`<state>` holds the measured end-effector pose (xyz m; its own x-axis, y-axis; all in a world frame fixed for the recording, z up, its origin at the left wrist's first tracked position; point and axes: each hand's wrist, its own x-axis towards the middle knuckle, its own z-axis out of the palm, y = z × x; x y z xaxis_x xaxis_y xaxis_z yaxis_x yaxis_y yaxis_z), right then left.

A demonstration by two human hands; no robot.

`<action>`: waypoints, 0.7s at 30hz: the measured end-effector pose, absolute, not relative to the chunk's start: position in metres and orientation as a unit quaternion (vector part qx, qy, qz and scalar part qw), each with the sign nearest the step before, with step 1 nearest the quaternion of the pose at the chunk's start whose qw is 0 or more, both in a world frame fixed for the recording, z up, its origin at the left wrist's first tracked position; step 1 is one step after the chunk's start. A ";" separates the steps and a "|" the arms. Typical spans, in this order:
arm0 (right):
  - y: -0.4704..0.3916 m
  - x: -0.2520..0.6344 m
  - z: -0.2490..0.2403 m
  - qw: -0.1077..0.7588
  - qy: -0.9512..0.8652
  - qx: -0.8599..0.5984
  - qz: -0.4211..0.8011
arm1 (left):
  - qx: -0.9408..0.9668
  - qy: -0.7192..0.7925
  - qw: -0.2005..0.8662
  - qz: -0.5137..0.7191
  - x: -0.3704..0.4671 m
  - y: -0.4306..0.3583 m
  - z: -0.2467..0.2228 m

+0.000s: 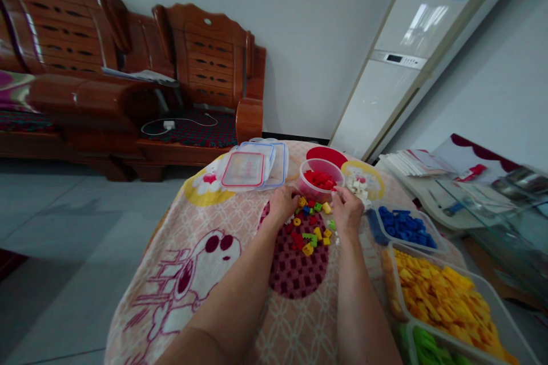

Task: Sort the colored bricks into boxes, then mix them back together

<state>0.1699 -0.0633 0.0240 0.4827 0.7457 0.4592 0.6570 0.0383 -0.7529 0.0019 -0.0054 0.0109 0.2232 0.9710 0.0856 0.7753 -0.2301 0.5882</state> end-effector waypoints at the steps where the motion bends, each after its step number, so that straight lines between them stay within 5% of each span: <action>1: -0.063 0.171 0.022 0.504 -0.510 -0.696 0.038 | 0.751 0.581 0.218 0.226 0.002 -0.005 0.011; 21: -0.070 0.171 0.038 0.465 -0.538 -0.701 0.060 | 0.754 0.580 0.216 0.219 0.002 -0.004 0.009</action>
<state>0.1705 -0.0698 0.0379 0.4141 0.8099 0.4154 0.6974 0.0109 -0.7166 0.0022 -0.0038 0.0086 0.2315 0.9696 0.0793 0.7809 -0.2338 0.5792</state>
